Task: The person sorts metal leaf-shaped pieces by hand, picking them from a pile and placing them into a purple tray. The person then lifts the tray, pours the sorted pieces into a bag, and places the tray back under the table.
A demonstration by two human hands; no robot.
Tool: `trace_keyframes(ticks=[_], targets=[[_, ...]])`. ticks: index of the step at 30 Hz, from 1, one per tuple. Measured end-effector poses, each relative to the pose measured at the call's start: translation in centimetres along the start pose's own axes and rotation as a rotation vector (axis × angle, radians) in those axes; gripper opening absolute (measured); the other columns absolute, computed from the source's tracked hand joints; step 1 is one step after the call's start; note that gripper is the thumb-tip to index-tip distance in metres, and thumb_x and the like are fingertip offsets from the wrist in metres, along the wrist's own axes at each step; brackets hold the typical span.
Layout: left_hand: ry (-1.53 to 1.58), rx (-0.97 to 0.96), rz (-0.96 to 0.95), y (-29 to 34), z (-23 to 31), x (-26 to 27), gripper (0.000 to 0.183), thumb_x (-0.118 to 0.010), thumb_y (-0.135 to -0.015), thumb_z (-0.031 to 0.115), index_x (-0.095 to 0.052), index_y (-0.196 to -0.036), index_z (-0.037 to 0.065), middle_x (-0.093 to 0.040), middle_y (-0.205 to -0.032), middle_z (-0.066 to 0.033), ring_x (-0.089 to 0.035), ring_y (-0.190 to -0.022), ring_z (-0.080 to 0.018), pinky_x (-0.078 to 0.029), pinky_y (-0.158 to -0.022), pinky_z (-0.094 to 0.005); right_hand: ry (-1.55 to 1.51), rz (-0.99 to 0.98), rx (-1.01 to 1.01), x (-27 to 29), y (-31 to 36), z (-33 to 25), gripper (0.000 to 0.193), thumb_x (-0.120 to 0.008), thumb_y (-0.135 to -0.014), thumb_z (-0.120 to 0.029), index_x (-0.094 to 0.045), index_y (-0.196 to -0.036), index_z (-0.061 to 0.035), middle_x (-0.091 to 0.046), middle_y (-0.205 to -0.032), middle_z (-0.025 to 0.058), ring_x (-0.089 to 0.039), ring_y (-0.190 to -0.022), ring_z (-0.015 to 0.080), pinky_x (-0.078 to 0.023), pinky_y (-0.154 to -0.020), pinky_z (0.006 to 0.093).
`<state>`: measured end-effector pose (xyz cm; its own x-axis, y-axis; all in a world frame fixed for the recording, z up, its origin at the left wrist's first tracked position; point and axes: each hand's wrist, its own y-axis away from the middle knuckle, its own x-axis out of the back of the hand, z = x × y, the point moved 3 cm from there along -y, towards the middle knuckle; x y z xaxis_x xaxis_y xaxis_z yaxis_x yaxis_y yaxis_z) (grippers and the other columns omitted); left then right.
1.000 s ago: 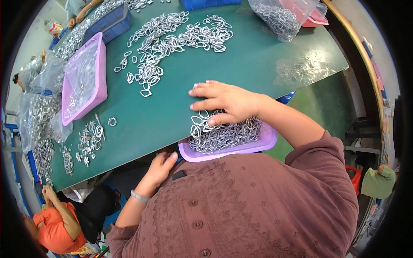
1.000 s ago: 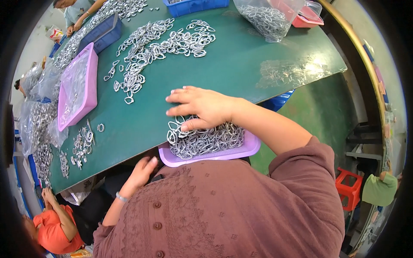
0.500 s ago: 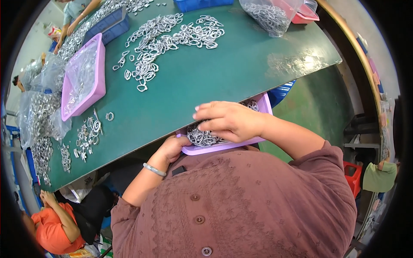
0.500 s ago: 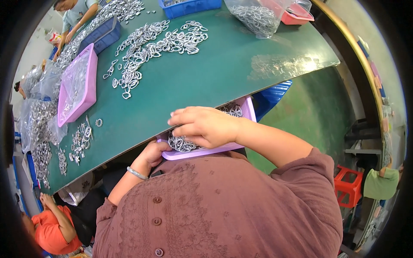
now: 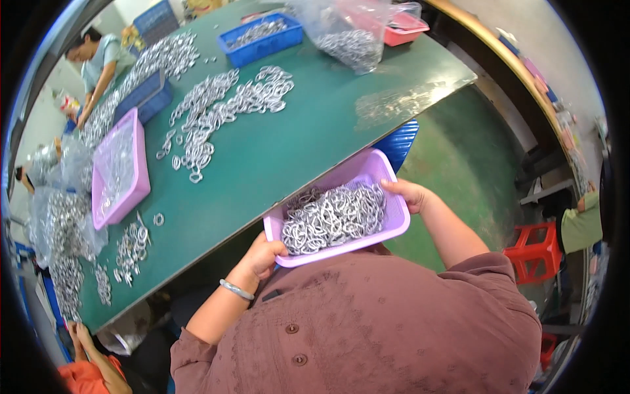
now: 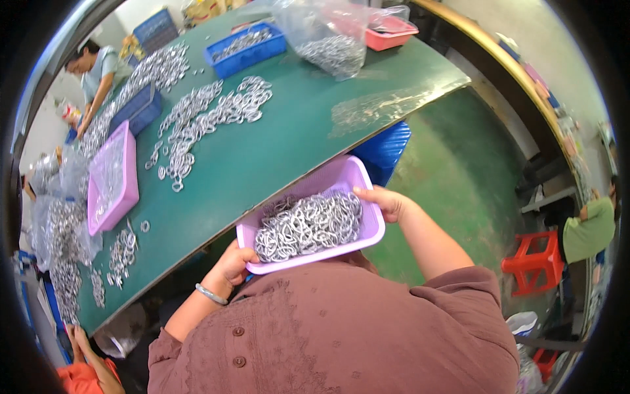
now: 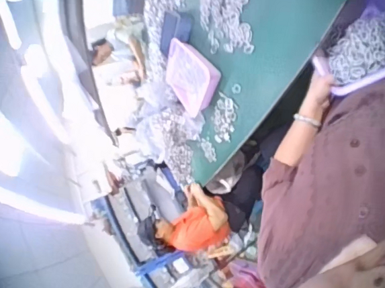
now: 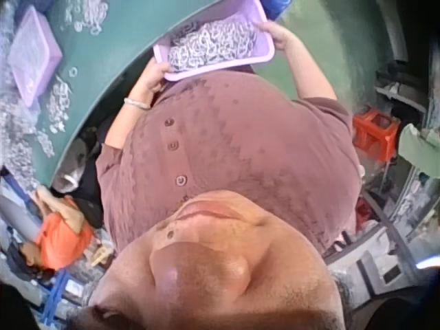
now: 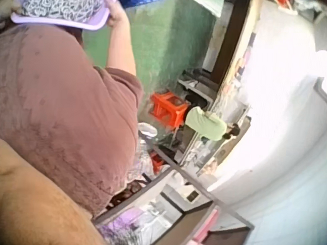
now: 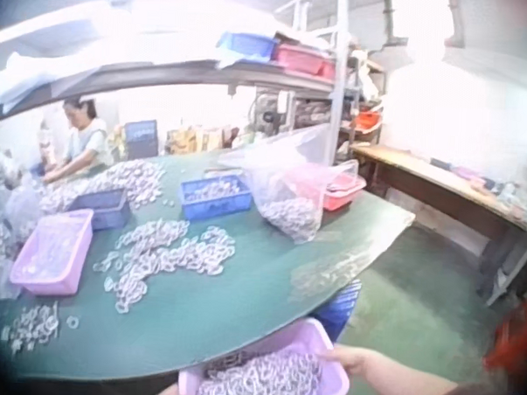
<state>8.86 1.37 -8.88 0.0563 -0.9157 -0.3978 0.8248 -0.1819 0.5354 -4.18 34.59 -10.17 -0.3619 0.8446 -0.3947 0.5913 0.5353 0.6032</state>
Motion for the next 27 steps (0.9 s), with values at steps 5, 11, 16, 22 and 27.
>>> trace_keyframes(ticks=[5, 11, 16, 22, 27], targets=[[-0.141, 0.127, -0.118, -2.5, 0.2, -3.4, 0.052, -0.051, -0.065, -0.01, -0.056, -0.116, -0.009, -0.066, -0.106, -0.016, -0.067, -0.094, -0.0268, -0.056, -0.081, -0.0348, -0.314, 0.141, 0.036, 3.4, 4.4, 3.5, 0.057, -0.069, -0.084, -0.029, -0.053, -0.129, 0.0023, -0.064, -0.121, 0.0212, -0.063, -0.109, 0.0339, -0.045, -0.103, 0.0483], [-0.159, 0.243, -0.436, -4.9, -0.2, -11.1, 0.052, -0.055, -0.07, -0.006, -0.054, -0.123, -0.008, -0.063, -0.116, -0.0165, -0.063, -0.103, -0.0271, -0.052, -0.092, -0.0368, -0.508, 0.095, 0.374, 4.1, 15.3, 4.4, 0.064, -0.063, -0.081, -0.025, -0.046, -0.134, 0.0051, -0.06, -0.125, 0.0238, -0.061, -0.11, 0.0384, -0.045, -0.102, 0.0503], [-0.351, 0.17, -0.7, -5.4, 5.5, -18.8, 0.046, -0.061, -0.095, 0.02, -0.049, -0.133, -0.004, -0.063, -0.121, -0.0124, -0.062, -0.105, -0.0193, -0.05, -0.095, -0.0354, -0.521, 0.311, 0.79, 2.8, 22.2, 4.3, 0.064, -0.059, -0.082, -0.027, -0.043, -0.136, 0.0049, -0.059, -0.126, 0.0235, -0.061, -0.109, 0.0363, -0.05, -0.097, 0.0489], [-1.269, -1.179, 0.211, -10.7, 30.7, -19.2, 0.05, -0.068, -0.083, 0.028, -0.06, -0.121, -0.003, -0.061, -0.12, -0.0244, -0.057, -0.117, -0.0378, -0.046, -0.1, -0.0421, -0.567, 0.29, 1.007, 0.1, 20.7, -1.0, 0.061, -0.054, -0.087, -0.028, -0.042, -0.137, 0.0048, -0.057, -0.129, 0.0229, -0.059, -0.113, 0.0368, -0.047, -0.101, 0.0502], [-1.48, -1.361, 0.37, -13.9, 38.6, -20.3, 0.08, -0.073, -0.078, 0.022, -0.035, -0.145, 0.003, -0.051, -0.135, -0.0238, -0.048, -0.128, -0.036, -0.037, -0.109, -0.0403, -0.589, 0.215, 1.068, -2.4, 18.9, -7.7, 0.061, -0.056, -0.087, -0.028, -0.043, -0.136, 0.0051, -0.057, -0.128, 0.0233, -0.059, -0.113, 0.036, -0.047, -0.101, 0.0492]])
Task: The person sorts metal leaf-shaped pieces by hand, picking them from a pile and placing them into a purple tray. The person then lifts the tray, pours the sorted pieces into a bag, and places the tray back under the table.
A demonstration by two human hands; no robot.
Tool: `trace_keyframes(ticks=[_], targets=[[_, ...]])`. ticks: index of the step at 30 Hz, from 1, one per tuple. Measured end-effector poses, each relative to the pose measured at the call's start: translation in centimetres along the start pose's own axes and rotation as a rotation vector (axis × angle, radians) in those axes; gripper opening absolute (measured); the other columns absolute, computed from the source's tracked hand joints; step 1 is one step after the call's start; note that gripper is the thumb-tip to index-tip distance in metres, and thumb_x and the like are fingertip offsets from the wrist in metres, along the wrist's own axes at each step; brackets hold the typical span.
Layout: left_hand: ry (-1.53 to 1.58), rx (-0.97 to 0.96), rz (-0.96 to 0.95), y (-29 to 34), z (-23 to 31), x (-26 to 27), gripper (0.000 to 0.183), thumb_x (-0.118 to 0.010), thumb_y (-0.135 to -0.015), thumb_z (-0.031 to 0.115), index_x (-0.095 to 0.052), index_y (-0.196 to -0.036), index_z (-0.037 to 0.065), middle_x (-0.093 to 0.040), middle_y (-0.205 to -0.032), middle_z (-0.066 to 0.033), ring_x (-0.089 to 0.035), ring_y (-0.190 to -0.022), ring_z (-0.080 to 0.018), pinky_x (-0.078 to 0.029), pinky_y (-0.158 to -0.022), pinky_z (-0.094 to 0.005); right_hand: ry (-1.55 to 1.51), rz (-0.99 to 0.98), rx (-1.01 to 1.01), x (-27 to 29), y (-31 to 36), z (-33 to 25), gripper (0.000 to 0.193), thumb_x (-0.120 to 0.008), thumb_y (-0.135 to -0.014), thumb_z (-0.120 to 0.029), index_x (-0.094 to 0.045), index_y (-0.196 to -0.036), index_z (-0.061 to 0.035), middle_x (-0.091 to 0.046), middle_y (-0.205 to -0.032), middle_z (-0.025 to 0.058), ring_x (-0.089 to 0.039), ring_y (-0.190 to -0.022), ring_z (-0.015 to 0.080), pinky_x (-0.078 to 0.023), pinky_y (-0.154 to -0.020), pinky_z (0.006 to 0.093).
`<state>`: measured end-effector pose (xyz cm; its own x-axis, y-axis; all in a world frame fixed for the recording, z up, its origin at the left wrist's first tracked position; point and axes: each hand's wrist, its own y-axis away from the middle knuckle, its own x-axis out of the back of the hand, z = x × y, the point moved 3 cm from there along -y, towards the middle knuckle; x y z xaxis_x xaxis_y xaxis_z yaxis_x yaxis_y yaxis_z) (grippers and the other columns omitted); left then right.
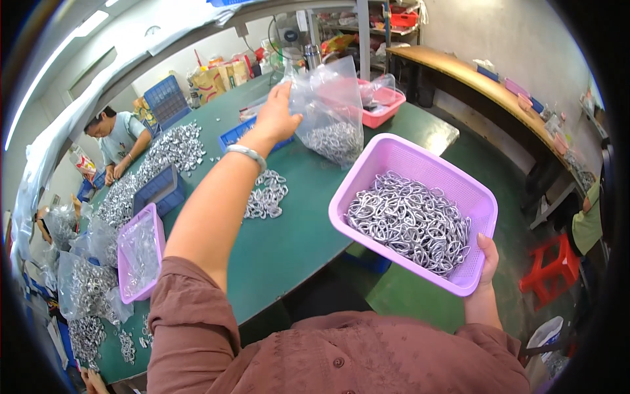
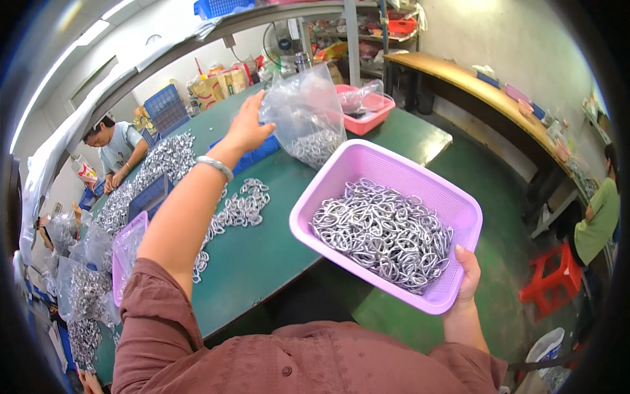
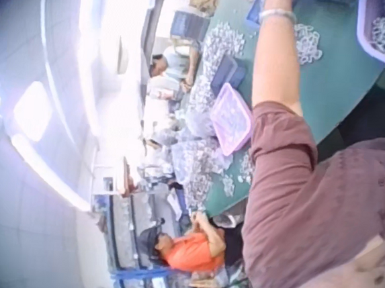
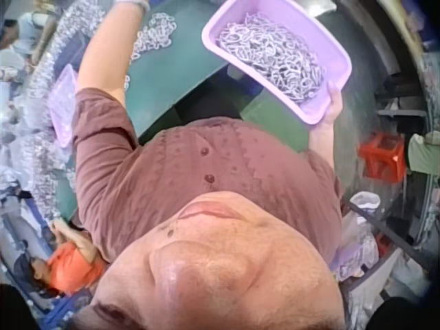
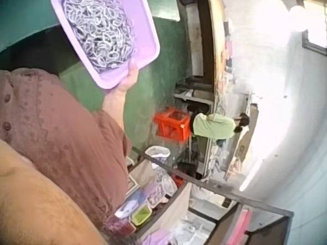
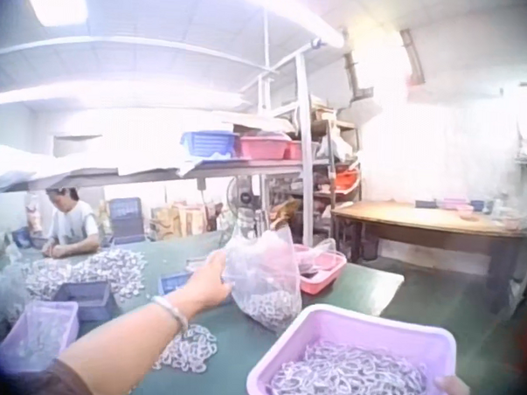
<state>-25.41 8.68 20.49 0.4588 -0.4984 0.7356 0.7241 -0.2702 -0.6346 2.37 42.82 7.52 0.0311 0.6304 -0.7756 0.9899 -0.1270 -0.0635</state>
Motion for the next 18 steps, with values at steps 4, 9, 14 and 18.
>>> trace_keyframes(ticks=[4, 9, 14, 18], targets=[[0.216, 0.243, -0.353, -1.2, -1.4, -5.1, 0.074, -0.07, -0.082, 0.02, -0.036, -0.144, 0.002, -0.042, -0.145, -0.0223, -0.046, -0.131, -0.0352, -0.036, -0.11, -0.0386, 0.034, -0.094, 0.008, -3.0, -3.9, -0.9, 0.059, -0.054, -0.089, -0.028, -0.042, -0.137, 0.0055, -0.057, -0.128, 0.0241, -0.06, -0.113, 0.0365, -0.047, -0.101, 0.0499], [0.56, 0.3, -0.293, 3.2, -4.2, -9.8, 0.033, -0.06, -0.088, 0.019, -0.062, -0.114, -0.002, -0.058, -0.126, -0.0222, -0.056, -0.116, -0.0354, -0.044, -0.097, -0.0423, -0.044, -0.243, -0.118, -9.1, -9.0, 0.3, 0.054, -0.048, -0.093, -0.028, -0.044, -0.135, 0.0068, -0.057, -0.127, 0.0268, -0.06, -0.112, 0.0381, -0.047, -0.101, 0.0504], [0.219, 0.098, -0.343, 5.8, -0.7, -11.7, 0.024, -0.058, -0.088, 0.017, -0.064, -0.102, -0.001, -0.061, -0.113, -0.0226, -0.058, -0.108, -0.037, -0.045, -0.09, -0.0452, 0.003, -0.333, -0.205, -13.6, -15.1, 1.7, 0.049, -0.051, -0.092, -0.025, -0.048, -0.128, 0.0072, -0.062, -0.119, 0.0248, -0.064, -0.104, 0.0348, -0.05, -0.097, 0.0473], [0.148, 0.011, -0.32, 6.4, 1.1, -11.4, 0.02, -0.057, -0.088, 0.016, -0.065, -0.092, -0.001, -0.064, -0.103, -0.023, -0.059, -0.102, -0.0383, -0.046, -0.085, -0.0476, 0.097, -0.303, -0.134, -16.2, -19.2, 2.8, 0.042, -0.053, -0.091, -0.023, -0.052, -0.12, 0.0068, -0.066, -0.109, 0.0227, -0.067, -0.095, 0.0312, -0.053, -0.091, 0.0439]])
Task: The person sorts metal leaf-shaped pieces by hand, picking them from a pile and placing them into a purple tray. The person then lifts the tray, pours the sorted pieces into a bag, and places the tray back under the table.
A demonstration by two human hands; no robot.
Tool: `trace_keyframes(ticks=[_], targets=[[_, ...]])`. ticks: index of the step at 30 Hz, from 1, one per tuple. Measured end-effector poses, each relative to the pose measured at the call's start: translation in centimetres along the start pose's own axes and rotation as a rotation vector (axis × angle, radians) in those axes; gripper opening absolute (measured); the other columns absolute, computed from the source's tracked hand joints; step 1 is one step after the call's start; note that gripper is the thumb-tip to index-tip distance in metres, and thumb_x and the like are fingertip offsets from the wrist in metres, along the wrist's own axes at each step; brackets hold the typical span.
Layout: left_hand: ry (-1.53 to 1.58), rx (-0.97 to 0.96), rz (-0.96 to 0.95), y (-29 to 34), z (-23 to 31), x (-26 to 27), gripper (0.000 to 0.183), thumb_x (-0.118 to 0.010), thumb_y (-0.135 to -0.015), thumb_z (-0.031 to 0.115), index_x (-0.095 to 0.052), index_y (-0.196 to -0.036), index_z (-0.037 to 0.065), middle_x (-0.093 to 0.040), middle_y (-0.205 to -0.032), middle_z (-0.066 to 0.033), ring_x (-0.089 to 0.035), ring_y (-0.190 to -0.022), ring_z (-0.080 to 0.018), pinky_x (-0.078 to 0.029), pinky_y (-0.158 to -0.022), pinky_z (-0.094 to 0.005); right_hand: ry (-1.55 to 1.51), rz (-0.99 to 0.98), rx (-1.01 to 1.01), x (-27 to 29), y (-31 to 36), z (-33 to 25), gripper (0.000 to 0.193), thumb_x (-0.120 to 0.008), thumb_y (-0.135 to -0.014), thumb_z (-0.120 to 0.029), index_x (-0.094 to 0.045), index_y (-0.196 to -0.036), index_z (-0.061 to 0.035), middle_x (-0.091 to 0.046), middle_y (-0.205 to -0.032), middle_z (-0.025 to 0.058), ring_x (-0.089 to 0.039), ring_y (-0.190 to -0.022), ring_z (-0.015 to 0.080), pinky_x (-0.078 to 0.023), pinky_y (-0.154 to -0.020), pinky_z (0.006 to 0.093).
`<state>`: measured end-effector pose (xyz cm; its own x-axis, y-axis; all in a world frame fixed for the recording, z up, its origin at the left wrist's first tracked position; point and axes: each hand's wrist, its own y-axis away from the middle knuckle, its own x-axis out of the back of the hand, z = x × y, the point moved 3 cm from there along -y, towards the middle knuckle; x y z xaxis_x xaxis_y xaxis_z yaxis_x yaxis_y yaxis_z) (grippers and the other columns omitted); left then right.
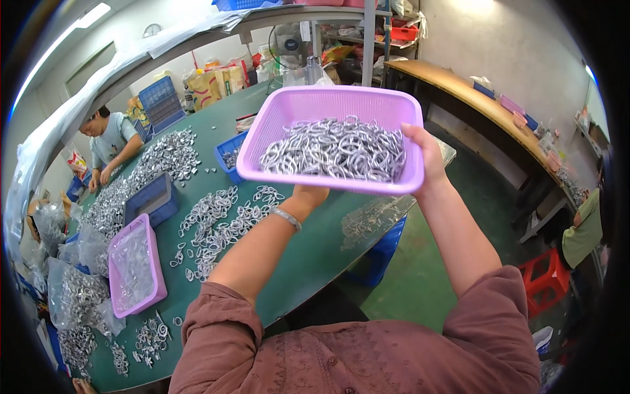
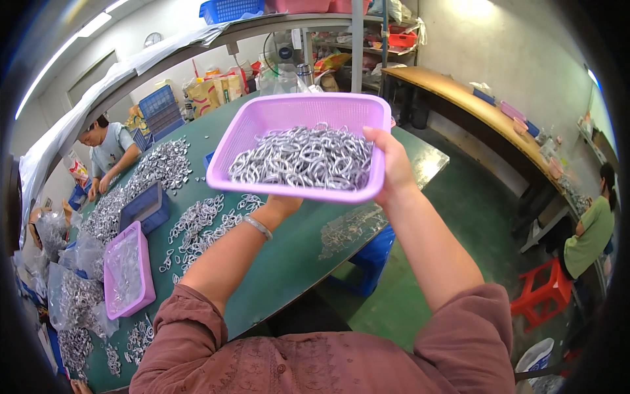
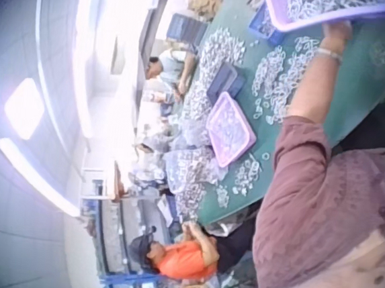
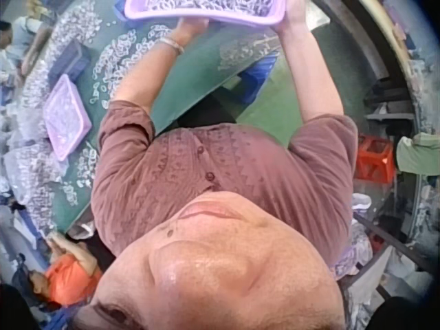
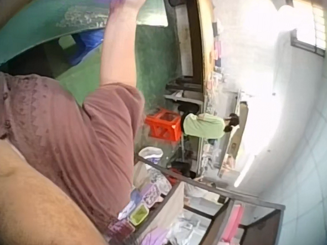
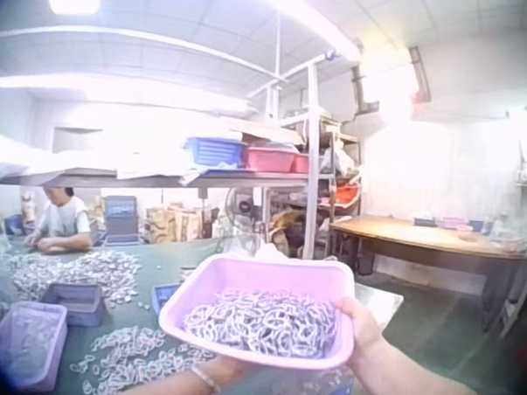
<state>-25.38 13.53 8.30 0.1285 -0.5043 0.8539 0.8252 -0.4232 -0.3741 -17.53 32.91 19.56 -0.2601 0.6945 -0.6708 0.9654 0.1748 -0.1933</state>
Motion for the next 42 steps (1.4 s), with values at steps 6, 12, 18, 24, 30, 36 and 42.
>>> trace_keyframes(ticks=[6, 12, 18, 24, 30, 36, 42], targets=[[0.156, -0.23, 0.459, 1.1, 0.9, 2.4, 0.028, -0.067, -0.081, 0.016, -0.065, -0.104, -0.001, -0.062, -0.104, -0.0206, -0.058, -0.095, -0.043, -0.048, -0.081, -0.0486, 0.089, 0.167, 0.171, 2.5, -2.8, -1.8, 0.037, -0.052, -0.089, -0.019, -0.054, -0.116, 0.008, -0.067, -0.104, 0.021, -0.067, -0.092, 0.0301, -0.053, -0.089, 0.0406], [-0.008, -0.168, 0.385, 0.6, 1.6, 1.0, 0.024, -0.065, -0.081, 0.013, -0.066, -0.101, 0.0, -0.062, -0.101, -0.02, -0.058, -0.092, -0.0407, -0.048, -0.083, -0.0478, 0.213, 0.216, 0.175, 4.5, -3.4, -3.9, 0.033, -0.056, -0.088, -0.016, -0.056, -0.113, 0.0053, -0.067, -0.099, 0.0181, -0.067, -0.085, 0.0269, -0.055, -0.084, 0.0395], [-0.114, -0.228, 0.373, -0.2, 3.3, -0.4, 0.007, -0.061, -0.08, 0.008, -0.066, -0.081, 0.003, -0.062, -0.087, -0.0169, -0.058, -0.089, -0.0363, -0.048, -0.081, -0.0451, 0.367, 0.246, 0.263, 3.7, -7.6, -4.6, 0.036, -0.065, -0.082, -0.006, -0.048, -0.114, 0.0005, -0.059, -0.095, 0.0144, -0.064, -0.082, 0.0261, -0.055, -0.074, 0.0401], [-0.129, -0.185, 0.398, -0.8, 3.2, 2.1, 0.009, -0.054, -0.082, 0.005, -0.064, -0.081, 0.004, -0.061, -0.084, -0.0158, -0.057, -0.088, -0.0356, -0.049, -0.079, -0.0448, 0.685, 0.456, 0.366, 1.2, -12.2, -5.1, 0.074, -0.068, -0.077, -0.013, -0.035, -0.141, 0.0047, -0.056, -0.125, 0.0227, -0.06, -0.107, 0.0305, -0.049, -0.091, 0.0417], [0.122, 0.023, 0.433, -1.6, 2.9, 2.7, 0.018, -0.057, -0.088, 0.016, -0.064, -0.082, 0.001, -0.063, -0.091, -0.019, -0.06, -0.088, -0.0387, -0.049, -0.079, -0.0483, 0.654, 0.504, 0.272, 5.1, -13.7, -6.2, 0.067, -0.068, -0.076, -0.013, -0.042, -0.135, 0.0026, -0.058, -0.121, 0.0212, -0.061, -0.103, 0.0306, -0.05, -0.088, 0.0441], [0.279, 0.652, 0.667, -2.3, -3.2, 5.0, 0.038, -0.068, -0.079, 0.033, -0.063, -0.096, -0.001, -0.063, -0.106, -0.0239, -0.064, -0.095, -0.0372, -0.05, -0.085, -0.0439, 0.468, 0.455, 0.204, 7.1, -13.4, -5.1, 0.058, -0.065, -0.078, -0.009, -0.043, -0.13, 0.003, -0.057, -0.116, 0.0198, -0.061, -0.1, 0.0313, -0.052, -0.085, 0.0462], [0.407, 0.511, 0.334, -4.6, -3.4, 4.5, 0.03, -0.051, -0.084, 0.023, -0.069, -0.085, -0.001, -0.069, -0.089, -0.0227, -0.066, -0.087, -0.038, -0.05, -0.079, -0.0439, 0.529, 0.46, 0.282, 5.3, -12.5, -5.7, 0.062, -0.065, -0.077, -0.008, -0.041, -0.133, 0.0035, -0.056, -0.12, 0.0207, -0.06, -0.103, 0.0305, -0.051, -0.087, 0.0443]])
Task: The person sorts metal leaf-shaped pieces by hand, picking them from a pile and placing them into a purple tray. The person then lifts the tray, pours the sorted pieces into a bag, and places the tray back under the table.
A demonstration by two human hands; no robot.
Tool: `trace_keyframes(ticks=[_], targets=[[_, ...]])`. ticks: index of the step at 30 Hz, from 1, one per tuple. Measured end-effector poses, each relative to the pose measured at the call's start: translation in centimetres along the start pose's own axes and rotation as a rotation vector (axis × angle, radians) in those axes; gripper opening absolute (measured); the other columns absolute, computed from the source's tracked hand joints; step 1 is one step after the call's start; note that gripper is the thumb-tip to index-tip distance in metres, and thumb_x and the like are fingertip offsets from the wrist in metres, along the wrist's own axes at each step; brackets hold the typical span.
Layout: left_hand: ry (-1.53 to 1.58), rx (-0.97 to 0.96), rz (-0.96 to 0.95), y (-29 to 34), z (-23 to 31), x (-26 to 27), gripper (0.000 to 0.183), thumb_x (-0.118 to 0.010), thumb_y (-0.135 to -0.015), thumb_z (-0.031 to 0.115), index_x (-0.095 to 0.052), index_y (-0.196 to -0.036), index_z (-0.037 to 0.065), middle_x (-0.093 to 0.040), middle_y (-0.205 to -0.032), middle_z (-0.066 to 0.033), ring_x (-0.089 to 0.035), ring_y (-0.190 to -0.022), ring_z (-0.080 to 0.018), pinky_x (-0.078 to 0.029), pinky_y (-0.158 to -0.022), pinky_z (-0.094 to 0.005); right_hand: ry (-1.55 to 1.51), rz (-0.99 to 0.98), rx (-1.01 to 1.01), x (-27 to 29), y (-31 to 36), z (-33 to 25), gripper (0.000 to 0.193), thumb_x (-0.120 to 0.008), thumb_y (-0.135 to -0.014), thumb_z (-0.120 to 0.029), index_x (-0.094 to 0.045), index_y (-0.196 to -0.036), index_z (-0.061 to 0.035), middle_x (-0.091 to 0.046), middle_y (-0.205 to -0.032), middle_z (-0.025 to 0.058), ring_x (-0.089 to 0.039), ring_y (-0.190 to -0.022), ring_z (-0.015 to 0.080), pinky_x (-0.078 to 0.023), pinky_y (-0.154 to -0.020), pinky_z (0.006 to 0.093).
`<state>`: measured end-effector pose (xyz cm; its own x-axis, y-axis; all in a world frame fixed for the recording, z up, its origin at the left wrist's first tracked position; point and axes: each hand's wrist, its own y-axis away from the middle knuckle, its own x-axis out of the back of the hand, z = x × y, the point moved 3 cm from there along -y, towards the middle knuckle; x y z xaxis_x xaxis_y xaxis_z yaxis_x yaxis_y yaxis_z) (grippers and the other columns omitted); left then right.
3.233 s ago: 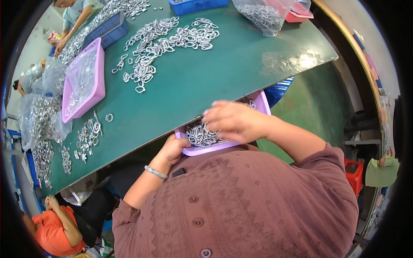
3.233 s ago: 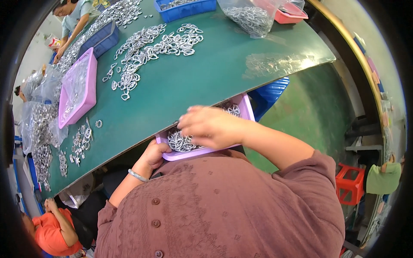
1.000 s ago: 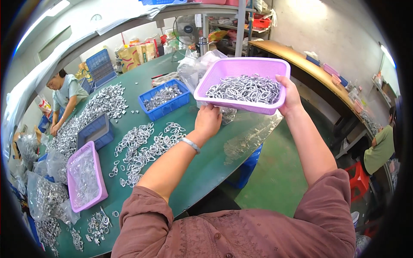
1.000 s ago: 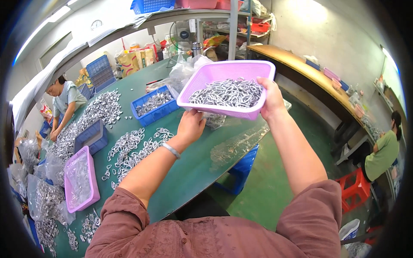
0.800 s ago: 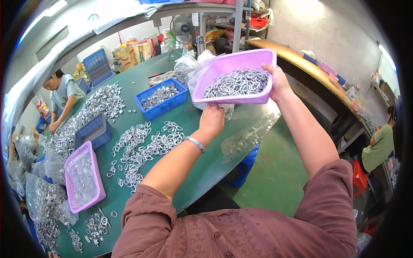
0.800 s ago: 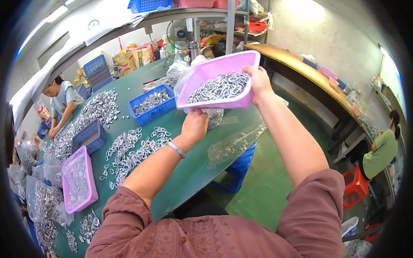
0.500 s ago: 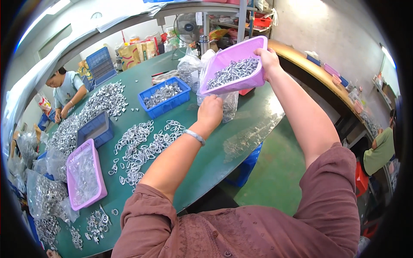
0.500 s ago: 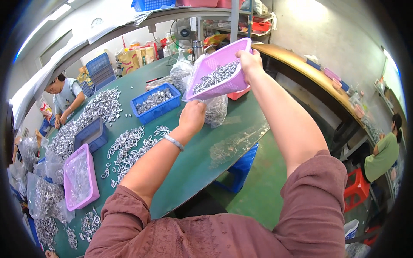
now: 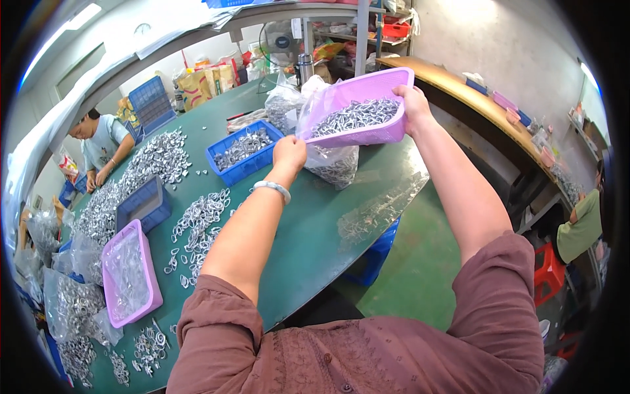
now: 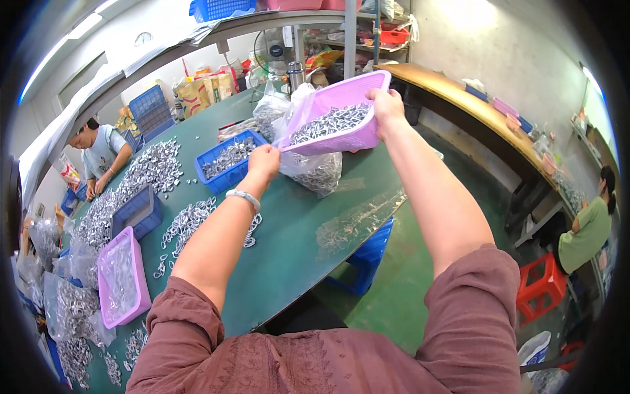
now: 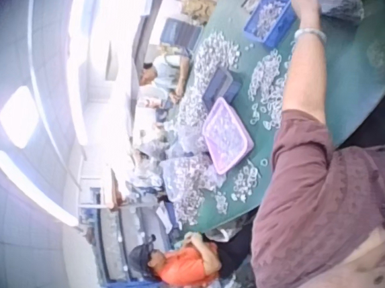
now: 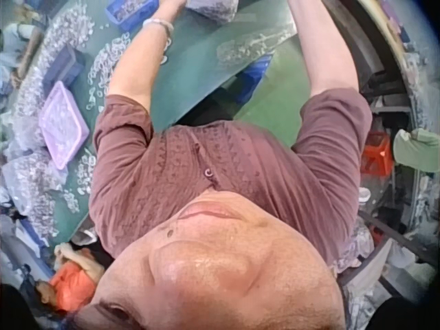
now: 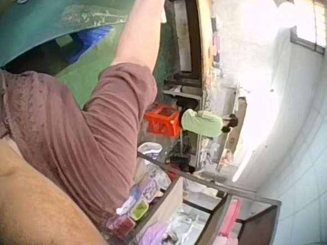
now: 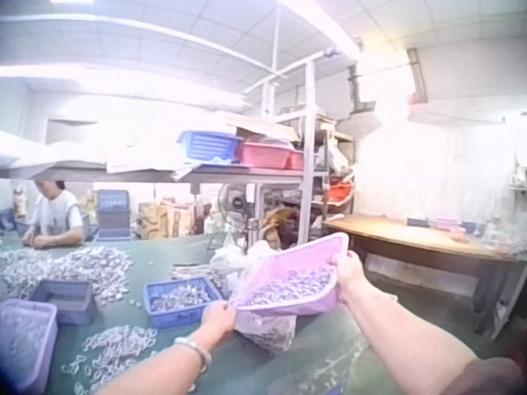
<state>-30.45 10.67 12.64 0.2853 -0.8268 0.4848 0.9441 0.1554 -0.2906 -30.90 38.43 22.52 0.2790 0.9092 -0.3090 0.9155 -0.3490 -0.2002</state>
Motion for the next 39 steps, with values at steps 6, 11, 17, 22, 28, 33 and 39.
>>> trace_keyframes(ticks=[6, 11, 17, 22, 28, 33, 39], targets=[[0.232, -0.286, 0.0, -1.9, 4.0, 0.1, 0.025, -0.054, -0.082, 0.02, -0.061, -0.074, -0.002, -0.062, -0.072, -0.0213, -0.061, -0.067, -0.0341, -0.046, -0.066, -0.0433, 0.505, 0.078, 0.175, -3.4, 1.1, -2.5, 0.085, -0.068, -0.074, -0.022, -0.031, -0.148, -0.0045, -0.054, -0.134, 0.0226, -0.058, -0.118, 0.0312, -0.045, -0.099, 0.0372], [0.466, -0.06, -0.095, -2.5, 3.6, 0.2, 0.014, -0.055, -0.087, 0.01, -0.06, -0.075, 0.003, -0.056, -0.066, -0.0008, -0.051, -0.058, -0.0105, -0.041, -0.054, -0.0261, 1.078, -0.037, 0.19, -9.8, 3.9, -5.0, 0.079, -0.056, -0.078, -0.028, -0.027, -0.152, -0.0206, -0.054, -0.137, 0.0194, -0.055, -0.125, 0.0326, -0.046, -0.101, 0.041], [0.585, 0.004, -0.11, -3.1, 3.7, 0.7, 0.013, -0.055, -0.089, 0.009, -0.059, -0.078, 0.003, -0.057, -0.068, -0.0027, -0.053, -0.059, -0.0128, -0.044, -0.054, -0.0271, 1.331, -0.147, 0.364, -13.4, 4.2, -5.4, 0.077, -0.052, -0.076, -0.022, -0.032, -0.151, -0.025, -0.057, -0.134, 0.0173, -0.058, -0.12, 0.0333, -0.046, -0.099, 0.0419], [0.723, 0.146, -0.051, -3.4, 2.3, 0.9, 0.014, -0.053, -0.088, 0.008, -0.061, -0.08, 0.0, -0.058, -0.069, -0.0047, -0.052, -0.058, -0.0137, -0.043, -0.053, -0.0289, 1.41, -0.178, 0.577, -14.8, 3.5, -4.3, 0.073, -0.053, -0.08, -0.019, -0.033, -0.149, -0.0241, -0.056, -0.136, 0.0102, -0.059, -0.117, 0.0331, -0.048, -0.098, 0.0446], [0.806, 0.223, 0.021, -5.2, 3.2, 2.0, 0.012, -0.053, -0.088, 0.005, -0.062, -0.084, -0.002, -0.06, -0.072, -0.0066, -0.054, -0.058, -0.015, -0.044, -0.053, -0.0296, 1.539, -0.313, 0.804, -17.3, 5.2, -6.0, 0.074, -0.055, -0.082, -0.019, -0.031, -0.15, -0.0321, -0.056, -0.122, 0.0264, -0.065, -0.101, 0.0383, -0.053, -0.089, 0.0447], [0.707, -0.059, -0.107, -6.6, 7.7, 0.1, 0.014, -0.051, -0.088, 0.004, -0.063, -0.086, -0.002, -0.062, -0.073, -0.0088, -0.056, -0.059, -0.0166, -0.045, -0.052, -0.03, 1.632, -0.266, 0.982, -16.1, 6.5, -7.8, 0.07, -0.058, -0.082, -0.022, -0.036, -0.148, -0.0282, -0.06, -0.111, 0.0252, -0.067, -0.095, 0.035, -0.054, -0.085, 0.0425], [0.856, 0.124, -0.184, -5.9, 5.8, -1.7, 0.014, -0.053, -0.092, 0.012, -0.059, -0.082, 0.003, -0.062, -0.072, -0.0077, -0.056, -0.057, -0.0163, -0.043, -0.05, -0.0287, 1.304, 0.079, 0.924, -11.4, 5.8, -11.6, 0.082, -0.058, -0.078, -0.014, -0.024, -0.152, -0.0171, -0.061, -0.11, 0.0326, -0.062, -0.103, 0.0434, -0.049, -0.09, 0.0481]])
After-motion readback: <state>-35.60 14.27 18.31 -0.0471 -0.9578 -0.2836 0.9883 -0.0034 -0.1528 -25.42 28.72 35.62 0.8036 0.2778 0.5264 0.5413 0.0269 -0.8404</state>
